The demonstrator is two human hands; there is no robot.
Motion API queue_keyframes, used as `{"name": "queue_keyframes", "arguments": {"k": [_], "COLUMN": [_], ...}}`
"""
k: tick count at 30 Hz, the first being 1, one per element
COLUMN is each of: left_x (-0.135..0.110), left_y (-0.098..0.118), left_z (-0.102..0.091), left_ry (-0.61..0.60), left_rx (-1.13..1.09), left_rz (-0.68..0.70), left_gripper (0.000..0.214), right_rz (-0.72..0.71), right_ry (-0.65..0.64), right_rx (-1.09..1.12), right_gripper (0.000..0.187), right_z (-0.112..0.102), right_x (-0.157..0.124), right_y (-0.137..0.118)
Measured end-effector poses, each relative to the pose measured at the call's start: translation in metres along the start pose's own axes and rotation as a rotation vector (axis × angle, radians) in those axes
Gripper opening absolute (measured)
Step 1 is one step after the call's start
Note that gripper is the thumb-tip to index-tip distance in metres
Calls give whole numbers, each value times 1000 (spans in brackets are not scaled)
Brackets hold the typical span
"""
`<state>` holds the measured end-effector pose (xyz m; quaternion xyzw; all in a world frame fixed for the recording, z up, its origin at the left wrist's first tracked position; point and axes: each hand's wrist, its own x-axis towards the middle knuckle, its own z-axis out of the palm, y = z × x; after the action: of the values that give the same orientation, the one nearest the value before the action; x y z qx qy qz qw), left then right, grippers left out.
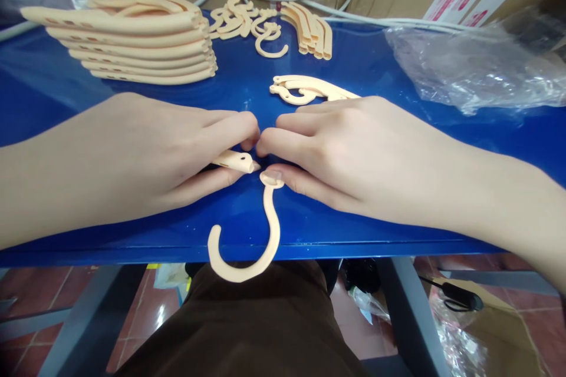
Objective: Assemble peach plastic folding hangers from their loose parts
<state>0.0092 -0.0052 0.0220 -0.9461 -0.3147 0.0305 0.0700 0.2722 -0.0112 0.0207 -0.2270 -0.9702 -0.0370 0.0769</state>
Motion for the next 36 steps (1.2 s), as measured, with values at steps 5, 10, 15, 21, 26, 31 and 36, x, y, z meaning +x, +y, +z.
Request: {"name": "queue_keyframes", "arguments": {"k": [5, 10, 15, 21, 26, 31, 36], "left_x": [-2, 1, 6, 8, 10, 11, 13], "left_y": [-7, -7, 0, 7, 10, 11, 10], "left_z": [7, 11, 7, -5, -8, -8, -9], "left_ry": [52, 58, 20, -98, -137, -145, -205], "left_rx": [-55, -58, 9, 130, 199, 249, 263], "left_rz": [43, 18, -8, -77, -92, -101, -120], "left_gripper": [51, 53, 52, 51, 54, 58, 66], "right_rz": [-37, -38, -46, -35, -6, -4, 4], "right_ry": [25, 31, 31, 47, 46, 26, 31], "right_rx": [-87, -107, -124, -157, -161, -172, -173], "right_gripper": [45, 43, 45, 46, 41, 35, 32], "right_z": [0, -1, 0, 2, 3, 2, 3], "right_x": [-2, -2, -2, -5, -9, -11, -10], "right_y": [1, 1, 0, -2, -2, -2, -2]}}
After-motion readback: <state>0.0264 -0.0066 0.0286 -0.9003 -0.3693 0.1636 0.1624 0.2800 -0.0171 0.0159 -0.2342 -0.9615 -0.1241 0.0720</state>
